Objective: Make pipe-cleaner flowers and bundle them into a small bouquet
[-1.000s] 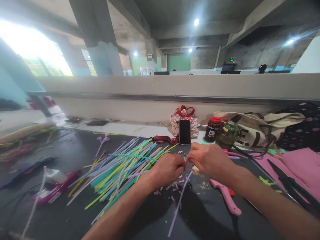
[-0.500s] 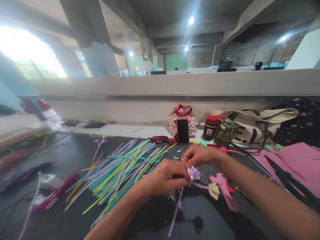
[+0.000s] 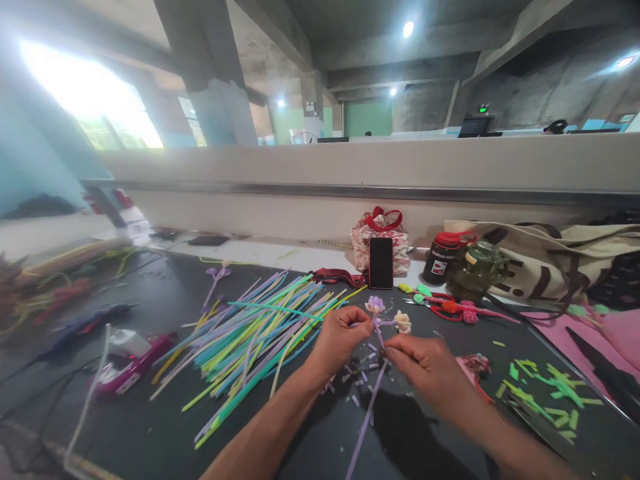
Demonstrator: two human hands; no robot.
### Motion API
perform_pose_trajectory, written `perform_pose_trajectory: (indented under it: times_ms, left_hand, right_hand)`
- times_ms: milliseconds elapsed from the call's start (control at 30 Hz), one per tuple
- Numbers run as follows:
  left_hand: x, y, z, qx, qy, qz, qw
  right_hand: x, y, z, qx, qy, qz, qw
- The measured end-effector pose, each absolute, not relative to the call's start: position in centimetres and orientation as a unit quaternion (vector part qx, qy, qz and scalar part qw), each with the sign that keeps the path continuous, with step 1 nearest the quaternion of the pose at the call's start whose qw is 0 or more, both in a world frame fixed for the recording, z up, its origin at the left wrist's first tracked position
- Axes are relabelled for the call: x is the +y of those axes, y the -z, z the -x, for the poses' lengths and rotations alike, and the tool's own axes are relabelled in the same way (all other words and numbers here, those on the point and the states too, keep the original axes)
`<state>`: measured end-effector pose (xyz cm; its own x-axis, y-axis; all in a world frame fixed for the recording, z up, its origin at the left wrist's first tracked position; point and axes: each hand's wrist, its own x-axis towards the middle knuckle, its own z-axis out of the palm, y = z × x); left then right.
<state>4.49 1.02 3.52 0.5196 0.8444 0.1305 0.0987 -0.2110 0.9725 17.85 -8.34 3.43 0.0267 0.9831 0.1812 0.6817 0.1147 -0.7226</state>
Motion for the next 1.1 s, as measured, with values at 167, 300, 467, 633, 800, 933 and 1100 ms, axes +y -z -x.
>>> perform_pose_trajectory:
  times_ms: [167, 300, 467, 633, 800, 933, 1100]
  left_hand:
    - [1.5, -2.8, -4.4, 0.347, -0.297, -0.749, 0.480]
    - [1.7, -2.5, -4.3, 0.324, -0.236, -0.823, 0.403]
    - [0.4, -4.4, -3.8, 0.154, -0.144, -0.932, 0.294]
    - [-0.9, -5.7, -2.6, 0.078, -0.165, -0.910, 0.373]
    - [-0.5, -4.5, -1.9, 0.196, -0.308, -0.792, 0.489]
    - [0.4, -3.5, -2.1, 0.270, -0.373, -0.697, 0.550]
    - [0.7, -2.8, -2.9, 0.331, -0.402, -0.640, 0.565]
  right_hand:
    - [-8.4, -4.5, -18.2, -0.753, -0.073, 0.621, 0.202]
    - [-8.0, -6.7, -18.1, -0.813, 0.058, 0.579, 0.015]
    - [-6.0, -11.6, -17.9, -0.843, 0.052, 0.535, -0.027]
    - [-2.7, -11.0, -20.6, -0.731, -0.459, 0.481, 0.153]
    - [-3.5, -4.9, -20.5, -0.657, -0.476, 0.504, 0.295]
    - [-6.2, -2.6, -18.5, -0.613, -0.443, 0.532, 0.381]
    - [-7.5, -3.1, -17.1, -0.616, -0.346, 0.580, 0.406]
